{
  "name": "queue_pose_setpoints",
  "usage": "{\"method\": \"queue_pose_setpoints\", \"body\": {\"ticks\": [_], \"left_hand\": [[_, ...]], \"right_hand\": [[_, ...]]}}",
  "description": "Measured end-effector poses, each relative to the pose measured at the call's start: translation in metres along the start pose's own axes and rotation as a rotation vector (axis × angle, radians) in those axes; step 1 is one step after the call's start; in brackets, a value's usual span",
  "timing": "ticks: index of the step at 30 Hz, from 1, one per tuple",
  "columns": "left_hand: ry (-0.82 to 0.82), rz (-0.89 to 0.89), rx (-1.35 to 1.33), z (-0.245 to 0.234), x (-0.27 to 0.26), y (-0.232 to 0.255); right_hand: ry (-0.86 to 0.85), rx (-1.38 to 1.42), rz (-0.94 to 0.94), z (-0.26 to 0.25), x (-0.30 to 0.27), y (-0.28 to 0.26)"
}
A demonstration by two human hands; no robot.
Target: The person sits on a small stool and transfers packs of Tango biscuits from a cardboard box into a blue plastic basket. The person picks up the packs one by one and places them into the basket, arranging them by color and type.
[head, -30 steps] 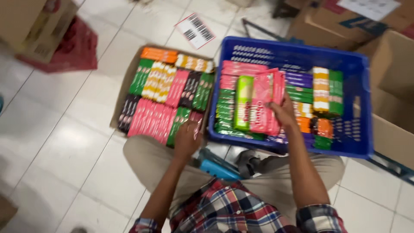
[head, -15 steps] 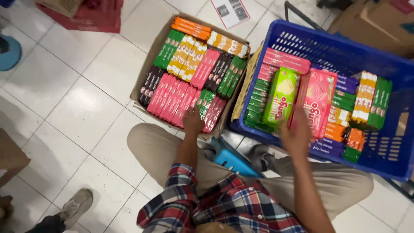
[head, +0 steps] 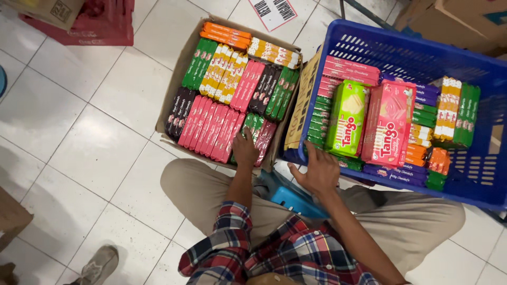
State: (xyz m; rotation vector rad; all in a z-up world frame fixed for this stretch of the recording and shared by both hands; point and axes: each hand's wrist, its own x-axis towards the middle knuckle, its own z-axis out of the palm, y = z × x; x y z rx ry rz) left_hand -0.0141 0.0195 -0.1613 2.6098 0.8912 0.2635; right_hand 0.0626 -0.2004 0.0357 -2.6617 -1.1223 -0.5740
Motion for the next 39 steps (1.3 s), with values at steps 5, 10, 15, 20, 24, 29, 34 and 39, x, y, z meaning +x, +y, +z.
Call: {"method": "queue_pose_setpoints", "body": {"ticks": [5,10,15,20,24,29,34,39], "left_hand": [[0.248,0.022,0.219,0.019,0.004,-0.005],[-0.188,-0.207,-0.075,-0.018,0.011,-0.001],[-0.168,-0.325,-0.442,-0.124,0.005,0.030],[-0.030,-0.404,-0.891,-0.214,-0.019,0.086],[-0.027,-0.315,-1.009,-0.275,-0.032,0.164],[-0.352,0.121,-1.244,-0.295,-0.049,0.244],[-0.382,0.372,-1.057,-0.241,-0.057,0.259],[-0.081,0.520,-0.606,-0.156,-0.058,0.211]], "right_hand": [[0.032,-0.045,-0.012,-0.004,0.003,-0.002],[-0.002,-0.010,0.010,-0.007,0.002,-0.002],[-0.089,0.150,0.069,-0.031,0.013,-0.006],[-0.238,0.957,0.329,-0.080,0.042,-0.007],[-0.382,1.429,0.519,-0.135,0.068,0.006],[-0.199,1.352,0.703,-0.157,0.061,0.070],[0.020,1.102,0.886,-0.188,0.039,0.167],[0.096,0.792,1.007,-0.197,0.033,0.241]]}}
